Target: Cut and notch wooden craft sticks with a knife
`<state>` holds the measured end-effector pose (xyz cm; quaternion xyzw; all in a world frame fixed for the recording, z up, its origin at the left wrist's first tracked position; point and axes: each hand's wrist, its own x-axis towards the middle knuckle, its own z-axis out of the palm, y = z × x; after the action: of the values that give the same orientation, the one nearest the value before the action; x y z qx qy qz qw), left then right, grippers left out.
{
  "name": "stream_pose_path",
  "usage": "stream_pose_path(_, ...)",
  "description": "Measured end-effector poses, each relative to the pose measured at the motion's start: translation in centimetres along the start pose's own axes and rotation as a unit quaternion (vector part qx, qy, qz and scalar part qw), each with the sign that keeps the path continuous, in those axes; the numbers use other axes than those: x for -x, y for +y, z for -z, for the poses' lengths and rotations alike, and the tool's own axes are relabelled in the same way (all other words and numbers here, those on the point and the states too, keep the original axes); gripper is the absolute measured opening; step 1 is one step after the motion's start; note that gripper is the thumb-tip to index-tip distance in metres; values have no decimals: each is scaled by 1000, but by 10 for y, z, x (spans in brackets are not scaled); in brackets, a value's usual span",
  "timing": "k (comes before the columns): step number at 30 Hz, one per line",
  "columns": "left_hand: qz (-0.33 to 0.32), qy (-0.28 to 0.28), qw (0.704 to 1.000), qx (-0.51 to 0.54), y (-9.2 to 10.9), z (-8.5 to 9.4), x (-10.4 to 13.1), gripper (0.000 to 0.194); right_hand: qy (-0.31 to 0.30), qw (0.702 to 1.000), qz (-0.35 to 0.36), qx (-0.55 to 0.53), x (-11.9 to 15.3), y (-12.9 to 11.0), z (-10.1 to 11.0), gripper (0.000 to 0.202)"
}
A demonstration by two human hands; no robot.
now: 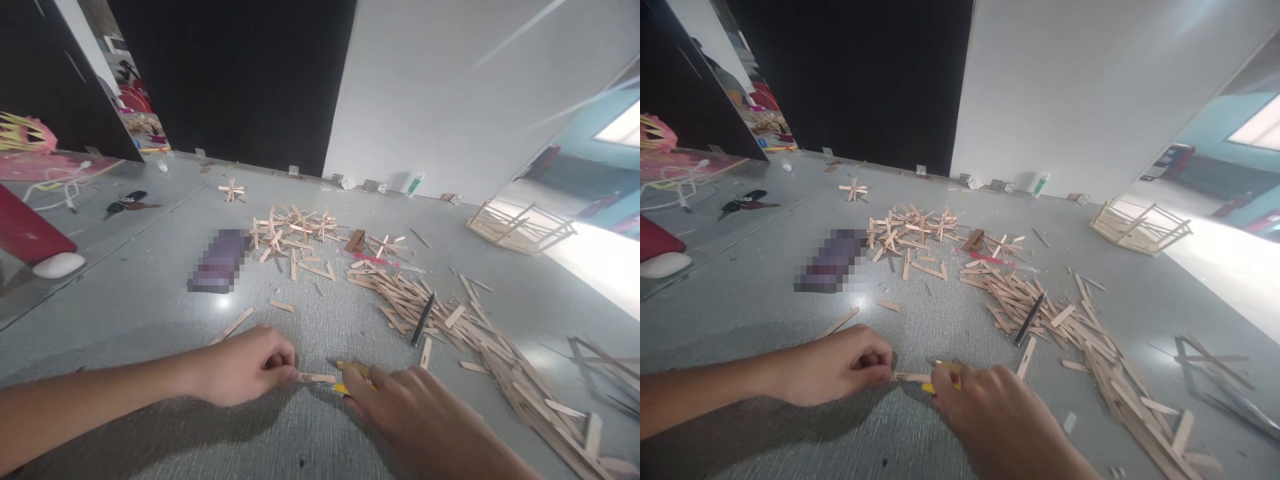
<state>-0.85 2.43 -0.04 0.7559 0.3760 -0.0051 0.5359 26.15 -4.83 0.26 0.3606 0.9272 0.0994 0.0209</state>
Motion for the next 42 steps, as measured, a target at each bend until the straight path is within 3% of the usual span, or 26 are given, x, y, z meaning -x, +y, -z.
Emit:
stream_pose_path(5,2,-3,1000,-2,-1,1,0,30,1,1000,1,-10,2,1,1,28)
stream_pose_path(22,6,-13,1000,-8,-1,1,-1,30,-20,999,-13,-32,5,4,5,18)
stream_pose_path(26,5,-11,1000,-6,-2,1,-1,30,-1,999,-27,-41,5,6,6,11)
stream_pose_path(38,-1,-17,1000,-6,-1,2,0,31,8,998,-5,-57,1,8,10,23)
stream_pose_path(42,-7,-18,1000,-7,-2,2,-1,32,-3,997,-23,-78,3,8,7,15)
